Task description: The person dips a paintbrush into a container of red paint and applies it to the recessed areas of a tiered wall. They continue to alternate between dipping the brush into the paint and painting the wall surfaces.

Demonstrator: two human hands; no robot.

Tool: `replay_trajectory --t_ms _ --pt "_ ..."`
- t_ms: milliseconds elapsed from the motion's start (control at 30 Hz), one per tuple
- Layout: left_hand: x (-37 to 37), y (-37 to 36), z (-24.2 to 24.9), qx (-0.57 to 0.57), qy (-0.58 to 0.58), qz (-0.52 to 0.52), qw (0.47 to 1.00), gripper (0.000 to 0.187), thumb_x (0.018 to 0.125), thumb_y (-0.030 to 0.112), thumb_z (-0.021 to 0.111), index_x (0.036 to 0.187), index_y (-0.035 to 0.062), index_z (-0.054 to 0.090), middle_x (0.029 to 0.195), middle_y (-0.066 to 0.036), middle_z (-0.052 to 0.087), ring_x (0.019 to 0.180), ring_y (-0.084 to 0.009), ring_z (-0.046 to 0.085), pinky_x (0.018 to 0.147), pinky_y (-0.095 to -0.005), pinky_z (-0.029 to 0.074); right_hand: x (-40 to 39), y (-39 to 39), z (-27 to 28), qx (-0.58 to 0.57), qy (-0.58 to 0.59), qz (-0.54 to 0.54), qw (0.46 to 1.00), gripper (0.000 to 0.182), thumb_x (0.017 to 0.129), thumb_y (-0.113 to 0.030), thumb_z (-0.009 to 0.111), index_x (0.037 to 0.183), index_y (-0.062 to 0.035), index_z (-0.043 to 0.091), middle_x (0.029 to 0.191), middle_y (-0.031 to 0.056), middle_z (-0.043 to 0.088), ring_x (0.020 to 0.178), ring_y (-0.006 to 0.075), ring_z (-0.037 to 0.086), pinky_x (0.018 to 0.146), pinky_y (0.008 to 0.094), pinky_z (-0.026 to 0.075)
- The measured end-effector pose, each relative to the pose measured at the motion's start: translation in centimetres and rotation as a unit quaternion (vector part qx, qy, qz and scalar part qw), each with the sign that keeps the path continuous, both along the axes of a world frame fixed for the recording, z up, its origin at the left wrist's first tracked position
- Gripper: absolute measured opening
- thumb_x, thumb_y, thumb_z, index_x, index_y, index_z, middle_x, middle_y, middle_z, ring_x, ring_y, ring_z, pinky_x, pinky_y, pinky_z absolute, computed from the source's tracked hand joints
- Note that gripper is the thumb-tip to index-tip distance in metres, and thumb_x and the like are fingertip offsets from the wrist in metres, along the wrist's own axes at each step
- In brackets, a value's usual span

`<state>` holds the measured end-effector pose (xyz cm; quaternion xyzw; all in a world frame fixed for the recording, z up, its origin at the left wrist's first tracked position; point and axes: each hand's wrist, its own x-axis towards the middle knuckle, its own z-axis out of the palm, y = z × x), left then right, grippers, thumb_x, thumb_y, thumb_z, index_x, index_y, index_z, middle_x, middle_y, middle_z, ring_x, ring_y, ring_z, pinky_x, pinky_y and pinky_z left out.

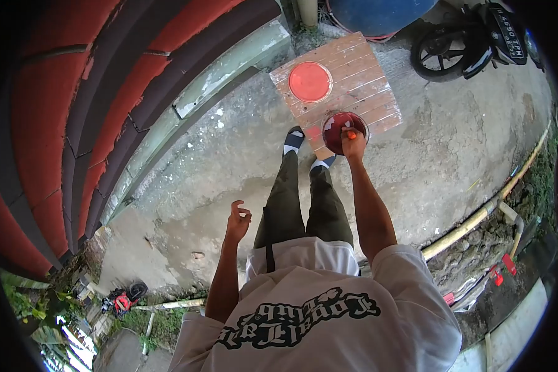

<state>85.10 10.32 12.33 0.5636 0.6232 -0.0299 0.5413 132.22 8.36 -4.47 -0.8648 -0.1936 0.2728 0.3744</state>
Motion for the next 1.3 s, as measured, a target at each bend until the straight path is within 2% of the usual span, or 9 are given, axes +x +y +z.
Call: replay_trajectory --t_ms 133,433,533,633,767,867,1067,1200,1300 --pt "-0.9 -0.9 -0.8 -0.012 0.01 0.006 1.0 0.053 0.095 0.003 0.063 0.142 0.0107 0.039 0.096 -0.011 0.07 0.073 -0.0229 0.072 0.069 -0.0359 0.057 -0.9 0.7 -0.5 -0.005 -0.002 -0.034 0.999 0.02 0.085 -0.019 0.074 0.1 -0.0091 0.081 0.095 0.0165 0.078 0.091 0.0333 0.075 0.088 0.0395 0.057" --pt "-1.1 -0.3 -0.6 -0.013 0.004 -0.019 1.0 0.052 0.096 0.002 0.061 0.142 0.0103 0.038 0.095 -0.011 0.07 0.072 -0.023 0.072 0.068 -0.0358 0.058 -1.6 2.3 -0.7 -0.044 0.028 -0.075 0.996 0.018 0.086 -0.019 0.073 0.1 -0.0124 0.081 0.093 0.0203 0.077 0.093 0.0343 0.076 0.086 0.0397 0.057" --pt "-1.0 0.6 -0.3 -0.014 0.006 -0.035 0.999 0.052 0.097 0.001 0.061 0.143 0.0103 0.038 0.095 -0.011 0.07 0.073 -0.0221 0.072 0.068 -0.0353 0.058 -1.4 2.2 -0.9 -0.043 0.033 -0.073 0.996 0.018 0.085 -0.015 0.074 0.102 -0.0124 0.08 0.096 0.0222 0.076 0.096 0.0405 0.074 0.086 0.0436 0.057" --pt "-0.9 1.8 -0.1 -0.036 0.003 -0.032 0.999 0.051 0.1 0.01 0.062 0.146 0.0128 0.039 0.105 -0.011 0.069 0.081 -0.0227 0.075 0.075 -0.035 0.057 -1.4 1.9 -1.2 -0.025 0.036 -0.08 0.996 0.017 0.086 -0.015 0.073 0.101 -0.012 0.08 0.096 0.0229 0.076 0.097 0.0409 0.074 0.086 0.0439 0.057" --pt "-0.7 3.0 -0.2 -0.013 -0.021 -0.028 0.999 0.049 0.101 0.006 0.059 0.145 0.0127 0.039 0.104 -0.011 0.069 0.081 -0.0216 0.074 0.074 -0.0347 0.057 -1.8 2.0 -1.5 -0.009 -0.008 -0.092 0.996 0.018 0.083 -0.014 0.072 0.1 -0.011 0.08 0.094 0.0226 0.076 0.095 0.0415 0.074 0.085 0.0446 0.057" --pt "-0.6 3.3 -0.2 -0.003 -0.021 -0.021 1.0 0.049 0.1 0.001 0.059 0.144 0.0119 0.041 0.101 -0.011 0.069 0.077 -0.0216 0.073 0.072 -0.0352 0.057 -1.5 2.0 -1.1 -0.018 0.016 -0.114 0.993 0.017 0.085 -0.017 0.074 0.097 -0.0079 0.081 0.088 0.0166 0.077 0.086 0.0288 0.076 0.085 0.0363 0.057" --pt "-0.5 3.4 -0.5 -0.028 0.005 -0.05 0.998 0.048 0.101 0.006 0.059 0.145 0.0134 0.04 0.105 -0.012 0.07 0.082 -0.0216 0.074 0.074 -0.035 0.057 -0.8 -0.4 1.5 0.174 0.059 -0.15 0.971 0.018 0.088 -0.011 0.075 0.103 -0.0017 0.078 0.085 0.0047 0.073 0.081 0.0128 0.066 0.078 0.0285 0.054" --pt "0.0 3.7 -0.1 -0.042 0.027 -0.037 0.998 0.047 0.099 0.005 0.06 0.142 0.0135 0.042 0.101 -0.012 0.071 0.078 -0.0229 0.074 0.074 -0.0367 0.058 -0.4 -2.1 4.1 0.265 0.17 -0.188 0.93 0.018 0.095 -0.008 0.071 0.109 0.001 0.074 0.092 0.0021 0.07 0.083 0.0103 0.063 0.074 0.0247 0.052" --pt "0.3 4.2 -0.3 -0.042 0.019 -0.034 0.998 0.046 0.1 0.007 0.06 0.141 0.0142 0.043 0.1 -0.012 0.071 0.078 -0.0235 0.075 0.075 -0.0366 0.058 -0.5 -2.9 5.9 0.239 0.124 -0.169 0.948 0.02 0.097 -0.011 0.071 0.112 0.0025 0.073 0.096 0.0027 0.07 0.085 0.0114 0.064 0.075 0.0254 0.052"
